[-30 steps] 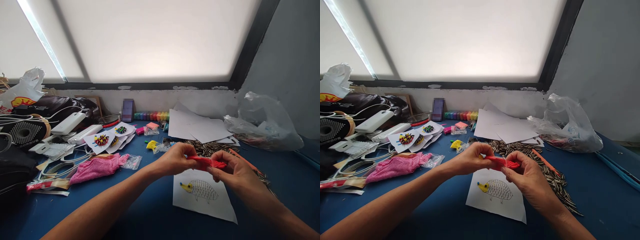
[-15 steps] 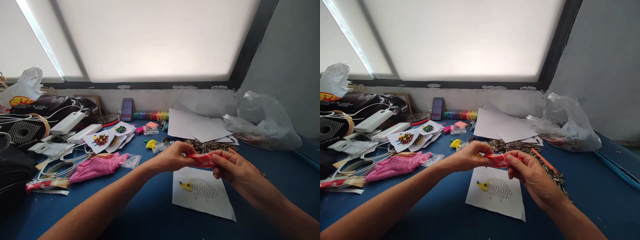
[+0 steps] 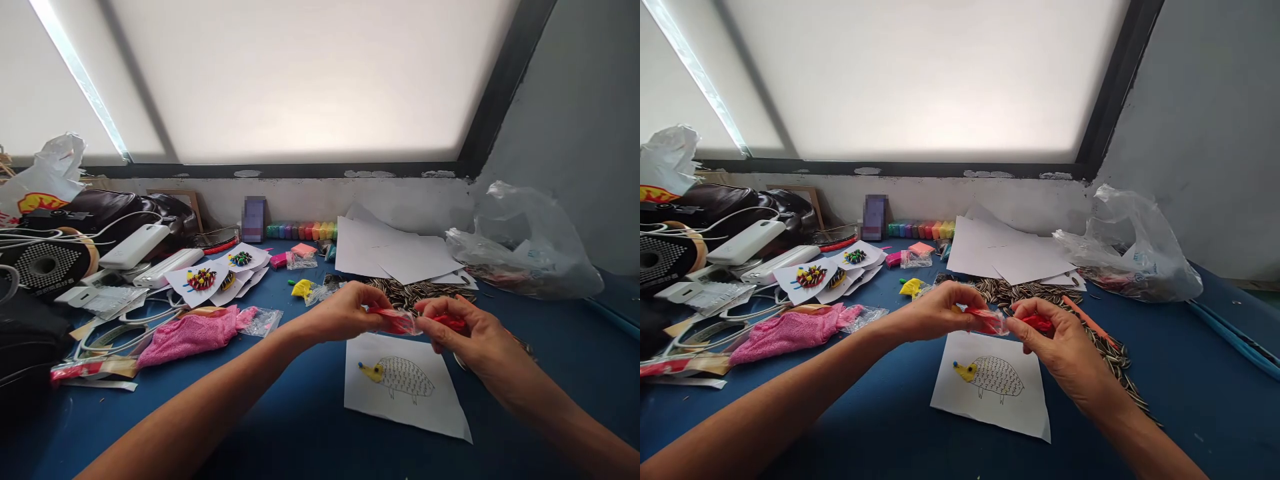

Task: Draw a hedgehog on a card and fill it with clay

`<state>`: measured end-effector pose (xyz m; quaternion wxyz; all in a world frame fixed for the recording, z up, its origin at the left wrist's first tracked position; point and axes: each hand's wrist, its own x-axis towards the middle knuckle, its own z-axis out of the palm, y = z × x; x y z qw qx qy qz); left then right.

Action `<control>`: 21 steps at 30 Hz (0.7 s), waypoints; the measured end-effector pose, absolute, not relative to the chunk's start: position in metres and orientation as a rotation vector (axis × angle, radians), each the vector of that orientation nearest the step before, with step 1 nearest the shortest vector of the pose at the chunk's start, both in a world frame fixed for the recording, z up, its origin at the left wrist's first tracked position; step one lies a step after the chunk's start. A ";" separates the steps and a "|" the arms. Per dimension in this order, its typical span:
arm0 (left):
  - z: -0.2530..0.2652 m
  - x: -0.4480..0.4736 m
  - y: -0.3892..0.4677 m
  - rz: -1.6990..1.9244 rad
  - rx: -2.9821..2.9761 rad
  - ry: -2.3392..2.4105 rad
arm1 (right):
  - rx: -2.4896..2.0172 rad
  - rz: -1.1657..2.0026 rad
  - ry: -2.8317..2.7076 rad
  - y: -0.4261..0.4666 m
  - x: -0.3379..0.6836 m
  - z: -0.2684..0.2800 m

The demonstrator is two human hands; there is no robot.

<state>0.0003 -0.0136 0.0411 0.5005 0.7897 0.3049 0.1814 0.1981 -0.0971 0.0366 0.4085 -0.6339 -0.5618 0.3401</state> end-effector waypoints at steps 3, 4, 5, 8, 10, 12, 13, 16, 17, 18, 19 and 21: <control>0.041 0.001 -0.013 0.443 1.895 0.768 | -1.586 0.913 -1.272 -0.097 0.201 0.037; 0.042 0.000 -0.013 0.445 1.883 0.767 | -1.550 0.964 -1.192 -0.097 0.203 0.038; 0.042 0.000 -0.014 0.444 1.866 0.759 | -1.501 1.015 -1.101 -0.097 0.203 0.040; 0.043 -0.002 -0.014 0.415 1.785 0.733 | -1.358 1.130 -0.879 -0.095 0.205 0.044; 0.043 -0.004 -0.014 0.390 1.725 0.701 | -1.341 1.132 -0.871 -0.094 0.205 0.045; 0.043 -0.005 -0.014 0.376 1.684 0.655 | -1.366 1.106 -0.979 -0.093 0.205 0.045; 0.042 -0.005 -0.013 0.369 1.673 0.632 | -1.395 1.090 -1.057 -0.094 0.205 0.045; 0.041 -0.006 -0.013 0.327 1.664 0.576 | -1.514 1.067 -1.307 -0.096 0.201 0.046; 0.041 -0.006 -0.013 0.307 1.659 0.559 | -1.542 1.070 -1.384 -0.097 0.200 0.047; 0.041 -0.006 -0.013 0.287 1.652 0.547 | -1.560 1.076 -1.448 -0.098 0.198 0.048; 0.042 -0.006 -0.013 0.271 1.640 0.543 | -1.564 1.081 -1.501 -0.099 0.197 0.049; 0.043 -0.006 -0.014 0.257 1.615 0.548 | -1.559 1.066 -1.545 -0.100 0.195 0.050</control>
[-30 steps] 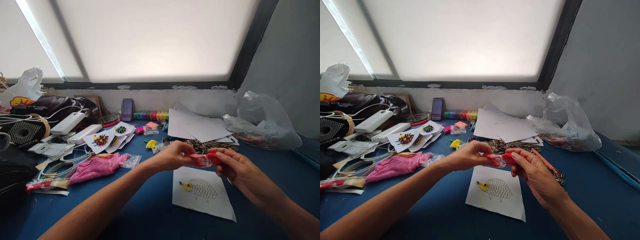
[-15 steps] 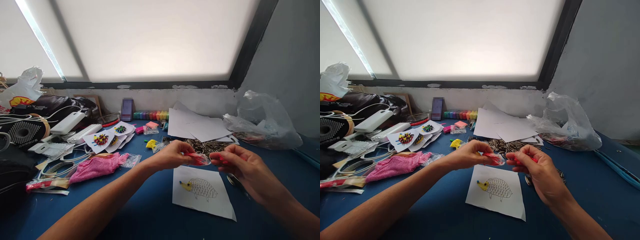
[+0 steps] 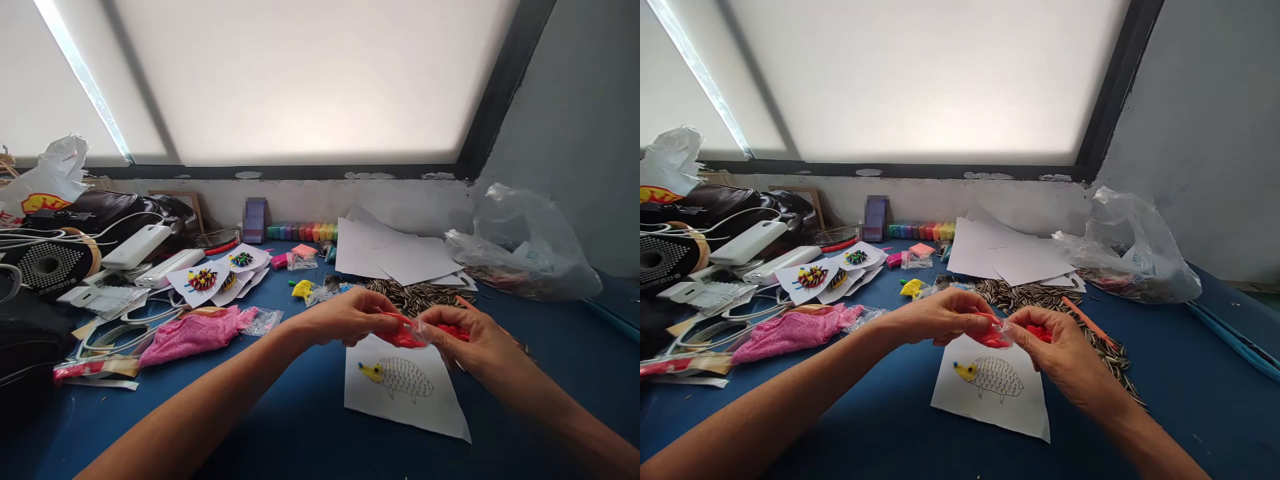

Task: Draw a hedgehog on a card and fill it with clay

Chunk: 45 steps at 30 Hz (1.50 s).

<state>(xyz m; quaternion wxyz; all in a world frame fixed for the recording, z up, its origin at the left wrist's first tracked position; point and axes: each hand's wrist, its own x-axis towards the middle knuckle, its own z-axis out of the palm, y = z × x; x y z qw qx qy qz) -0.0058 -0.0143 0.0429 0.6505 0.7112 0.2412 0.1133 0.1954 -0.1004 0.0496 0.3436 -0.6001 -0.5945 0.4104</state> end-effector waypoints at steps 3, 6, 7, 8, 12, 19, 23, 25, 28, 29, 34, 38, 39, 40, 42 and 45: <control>0.045 -0.004 -0.016 0.290 1.605 0.580 | -1.596 0.986 -1.481 -0.100 0.197 0.048; 0.045 -0.002 -0.016 0.450 1.673 0.628 | -1.624 0.962 -1.440 -0.099 0.199 0.044; 0.043 -0.001 -0.016 0.498 1.697 0.632 | -1.615 0.966 -1.439 -0.098 0.200 0.043; 0.042 -0.001 -0.016 0.529 1.711 0.626 | -1.604 0.966 -1.430 -0.098 0.201 0.042; 0.035 -0.002 -0.011 0.528 1.637 0.596 | -1.605 0.942 -1.358 -0.097 0.201 0.041; 0.029 -0.001 -0.007 0.569 1.518 0.689 | -1.517 1.006 -1.386 -0.098 0.199 0.041; 0.032 0.000 -0.012 0.492 1.538 0.640 | -1.605 0.921 -1.490 -0.100 0.198 0.043; 0.036 -0.001 -0.014 0.431 1.579 0.596 | -1.586 0.909 -1.518 -0.100 0.198 0.044; 0.040 -0.004 -0.014 0.418 1.635 0.619 | -1.552 0.942 -1.537 -0.099 0.197 0.043; 0.041 -0.004 -0.014 0.437 1.647 0.645 | -1.548 0.948 -1.550 -0.099 0.197 0.043; 0.035 -0.005 -0.006 0.555 1.584 0.651 | -1.529 0.957 -1.608 -0.098 0.193 0.038; 0.036 -0.005 -0.002 0.644 1.573 0.661 | -1.483 0.990 -1.576 -0.099 0.189 0.037; 0.037 -0.006 0.000 0.676 1.581 0.691 | -1.474 0.998 -1.551 -0.099 0.189 0.037; 0.038 -0.007 0.002 0.713 1.590 0.729 | -1.469 1.004 -1.520 -0.100 0.190 0.037; 0.039 -0.012 0.009 0.809 1.613 0.833 | -1.478 0.996 -1.459 -0.100 0.192 0.038; 0.036 -0.021 0.023 0.930 1.714 1.039 | -1.525 0.947 -1.407 -0.100 0.196 0.040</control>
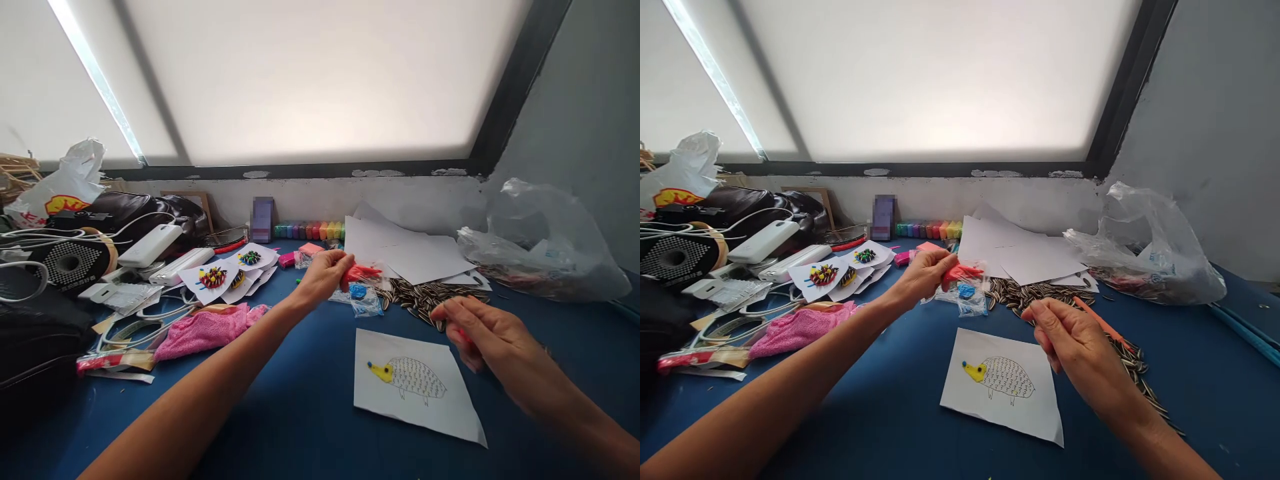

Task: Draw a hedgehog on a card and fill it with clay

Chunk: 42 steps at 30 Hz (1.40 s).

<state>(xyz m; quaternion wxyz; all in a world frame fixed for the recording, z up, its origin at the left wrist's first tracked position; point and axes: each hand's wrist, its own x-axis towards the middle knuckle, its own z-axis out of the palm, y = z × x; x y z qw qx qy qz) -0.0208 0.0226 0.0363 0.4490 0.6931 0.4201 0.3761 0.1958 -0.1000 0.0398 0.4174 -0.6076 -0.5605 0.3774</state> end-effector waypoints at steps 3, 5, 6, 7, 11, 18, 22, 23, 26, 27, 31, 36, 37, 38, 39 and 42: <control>0.029 -0.031 0.037 1.026 1.888 1.289 | -1.534 0.906 -1.403 -0.100 0.197 0.039; 0.023 -0.037 0.045 1.014 2.017 1.527 | -1.526 0.891 -1.420 -0.100 0.197 0.038; 0.021 -0.040 0.048 0.951 2.057 1.637 | -1.527 0.886 -1.430 -0.100 0.197 0.037; 0.018 -0.043 0.051 0.919 2.067 1.687 | -1.532 0.880 -1.438 -0.100 0.197 0.036; 0.015 -0.051 0.057 0.819 2.096 1.727 | -1.552 0.858 -1.457 -0.101 0.197 0.036; 0.027 -0.044 0.051 0.851 2.161 1.464 | -1.573 0.806 -1.483 -0.100 0.197 0.037; 0.036 -0.040 0.042 0.848 2.225 1.295 | -1.595 0.796 -1.519 -0.100 0.197 0.035; 0.038 -0.040 0.040 0.870 2.238 1.290 | -1.598 0.795 -1.529 -0.100 0.196 0.035; 0.048 -0.035 0.027 0.840 2.074 1.152 | -1.604 0.780 -1.562 -0.101 0.194 0.035; 0.052 -0.031 0.021 0.790 1.970 1.040 | -1.603 0.769 -1.570 -0.102 0.192 0.035; 0.060 -0.008 -0.010 0.590 1.560 0.651 | -1.563 0.657 -1.624 -0.106 0.185 0.035; 0.051 0.014 -0.038 0.473 1.344 0.583 | -1.554 0.302 -1.823 -0.114 0.180 0.031; 0.049 0.016 -0.040 0.455 1.345 0.585 | -1.554 0.254 -1.852 -0.114 0.180 0.030; 0.047 0.017 -0.041 0.430 1.364 0.579 | -1.556 0.225 -1.870 -0.115 0.180 0.030; 0.047 0.016 -0.040 0.397 1.400 0.570 | -1.560 0.216 -1.880 -0.114 0.180 0.030; 0.050 0.007 -0.027 0.370 1.666 0.659 | -1.610 0.235 -1.831 -0.111 0.182 0.032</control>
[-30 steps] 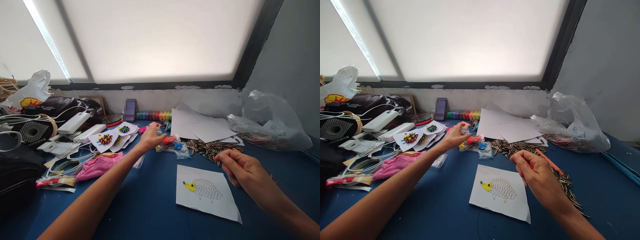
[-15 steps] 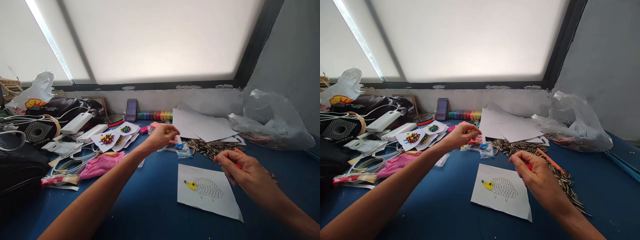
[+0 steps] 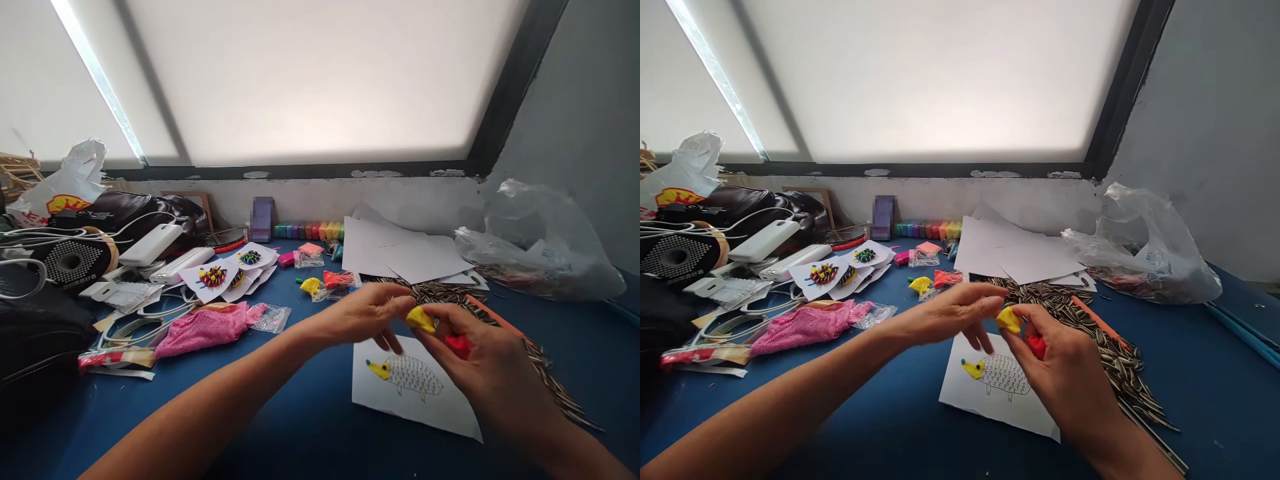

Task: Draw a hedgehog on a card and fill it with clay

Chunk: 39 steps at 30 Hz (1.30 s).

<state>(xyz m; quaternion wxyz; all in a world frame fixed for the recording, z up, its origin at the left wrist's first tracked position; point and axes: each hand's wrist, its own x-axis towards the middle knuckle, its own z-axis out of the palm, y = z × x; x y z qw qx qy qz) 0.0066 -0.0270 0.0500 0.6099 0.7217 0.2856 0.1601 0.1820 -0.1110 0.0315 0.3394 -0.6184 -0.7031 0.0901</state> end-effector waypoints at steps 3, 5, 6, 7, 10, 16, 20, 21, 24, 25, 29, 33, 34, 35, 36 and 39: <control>0.055 -0.013 -0.007 0.546 2.253 1.170 | -1.655 0.370 -1.740 -0.107 0.184 0.034; 0.056 -0.027 0.005 0.352 2.580 1.430 | -1.654 0.488 -1.709 -0.106 0.184 0.034; 0.055 -0.032 0.009 0.207 2.673 1.474 | -1.651 0.533 -1.703 -0.106 0.184 0.035; 0.053 -0.036 0.013 0.065 2.709 1.514 | -1.649 0.563 -1.707 -0.107 0.184 0.035; 0.048 -0.042 0.019 -0.100 2.686 1.575 | -1.666 0.607 -1.705 -0.108 0.184 0.036; 0.053 -0.049 0.027 -0.049 2.637 1.588 | -1.626 0.631 -1.696 -0.107 0.184 0.035; 0.052 -0.055 0.032 0.010 2.609 1.520 | -1.608 0.663 -1.707 -0.106 0.182 0.036; 0.051 -0.056 0.033 0.032 2.604 1.510 | -1.601 0.672 -1.705 -0.106 0.181 0.036; 0.054 -0.059 0.036 0.148 2.602 1.537 | -1.596 0.697 -1.697 -0.107 0.182 0.035; 0.057 -0.060 0.036 0.226 2.596 1.557 | -1.598 0.708 -1.692 -0.107 0.182 0.035; 0.065 -0.051 0.031 0.729 2.306 1.379 | -1.556 0.770 -1.688 -0.108 0.183 0.030; 0.049 -0.027 0.021 0.753 1.903 0.983 | -1.453 0.736 -1.767 -0.110 0.179 0.028; 0.043 -0.021 0.019 0.766 1.875 0.947 | -1.438 0.708 -1.790 -0.110 0.177 0.029; 0.037 -0.016 0.017 0.777 1.868 0.917 | -1.430 0.674 -1.806 -0.110 0.176 0.029; 0.032 -0.011 0.015 0.780 1.858 0.894 | -1.425 0.641 -1.816 -0.110 0.175 0.029; 0.023 -0.001 0.007 0.793 1.824 0.855 | -1.417 0.614 -1.803 -0.110 0.174 0.028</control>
